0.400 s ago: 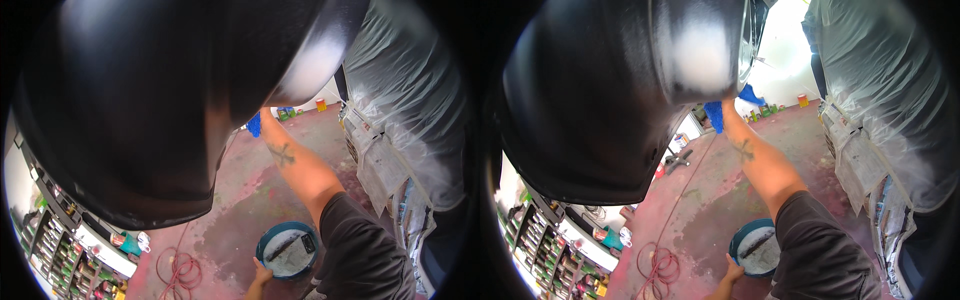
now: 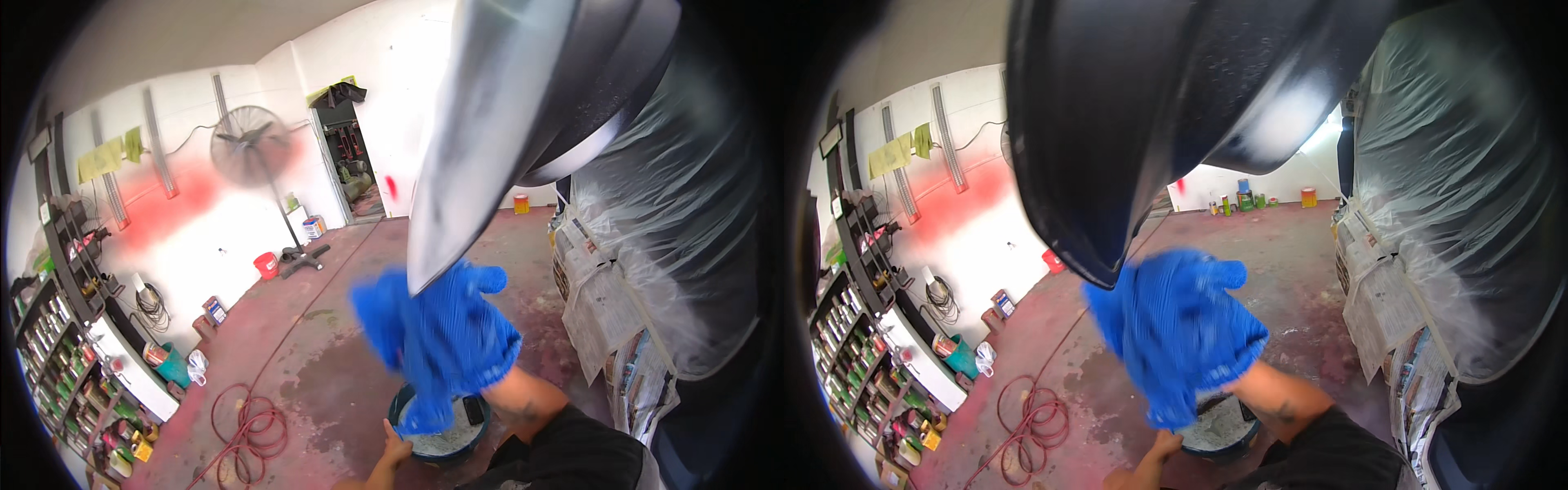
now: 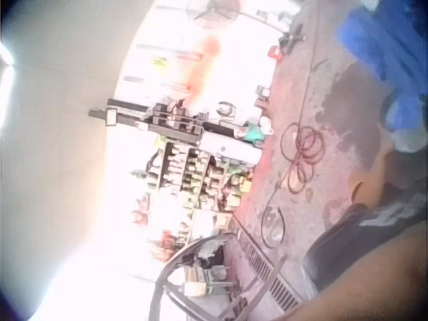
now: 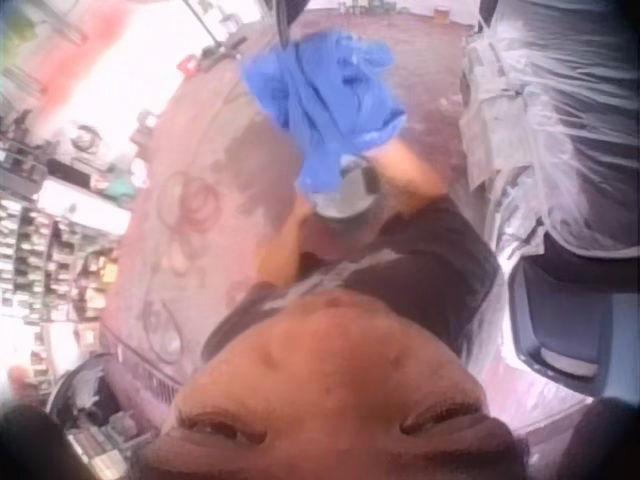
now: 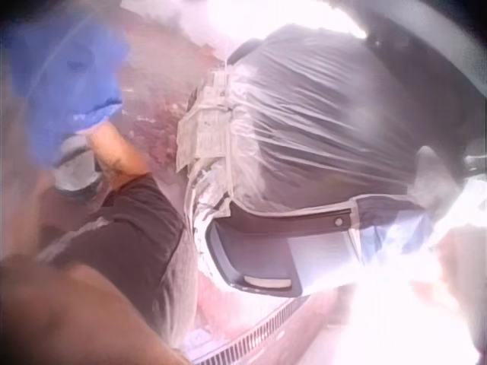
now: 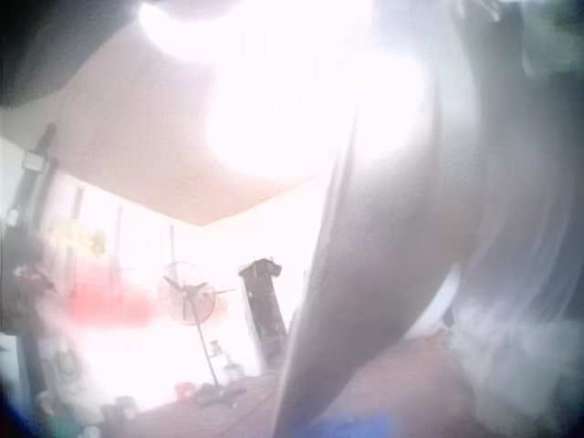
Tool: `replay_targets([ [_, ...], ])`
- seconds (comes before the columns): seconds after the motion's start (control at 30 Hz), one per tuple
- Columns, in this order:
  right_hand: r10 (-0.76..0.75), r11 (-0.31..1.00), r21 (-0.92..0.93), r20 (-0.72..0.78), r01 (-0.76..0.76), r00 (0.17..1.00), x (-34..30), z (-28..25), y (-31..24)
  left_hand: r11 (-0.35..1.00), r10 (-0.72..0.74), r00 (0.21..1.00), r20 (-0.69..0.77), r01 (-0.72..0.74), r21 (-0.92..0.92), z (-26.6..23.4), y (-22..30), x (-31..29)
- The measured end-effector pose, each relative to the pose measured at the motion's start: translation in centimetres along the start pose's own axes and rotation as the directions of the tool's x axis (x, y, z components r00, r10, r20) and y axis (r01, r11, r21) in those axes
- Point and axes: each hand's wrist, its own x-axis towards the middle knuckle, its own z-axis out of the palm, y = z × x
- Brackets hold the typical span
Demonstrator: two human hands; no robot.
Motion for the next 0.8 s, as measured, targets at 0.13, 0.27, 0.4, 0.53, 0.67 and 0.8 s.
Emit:
replay_targets([
  [0.13, 0.230, 0.973, -0.021, 0.047, -0.229, 0.972, -8.9, -5.6, 2.0, 0.987, 0.102, 0.995, -0.011, -0.102, -0.128, 2.6, -1.4, 1.2],
  [0.27, 0.423, 0.817, 0.458, -0.059, -0.352, 0.904, -13.9, -12.7, 0.9, 0.989, 0.116, 0.988, -0.102, -0.124, -0.076, 0.7, 1.2, -3.1],
  [0.4, 0.230, 0.858, 0.490, -0.097, -0.155, 0.968, -10.2, -17.7, 1.4, 0.979, 0.162, 0.978, -0.130, -0.175, -0.100, 1.2, 1.6, -3.4],
  [0.53, 0.211, 0.938, 0.339, -0.401, -0.069, 0.891, -3.0, -12.3, -1.0, 0.970, 0.235, 0.952, -0.198, -0.242, -0.008, 0.6, -0.3, -1.6],
  [0.67, 0.002, 0.770, 0.615, -0.267, 0.169, 0.964, 5.6, -0.8, -5.2, 0.994, 0.087, 0.990, -0.114, -0.094, -0.061, -0.3, 3.7, -4.2],
  [0.8, -0.146, 0.846, 0.443, -0.341, 0.296, 0.928, 17.1, 2.8, -3.9, 0.991, 0.122, 0.986, -0.115, -0.127, -0.041, 0.0, 0.4, -2.2],
])
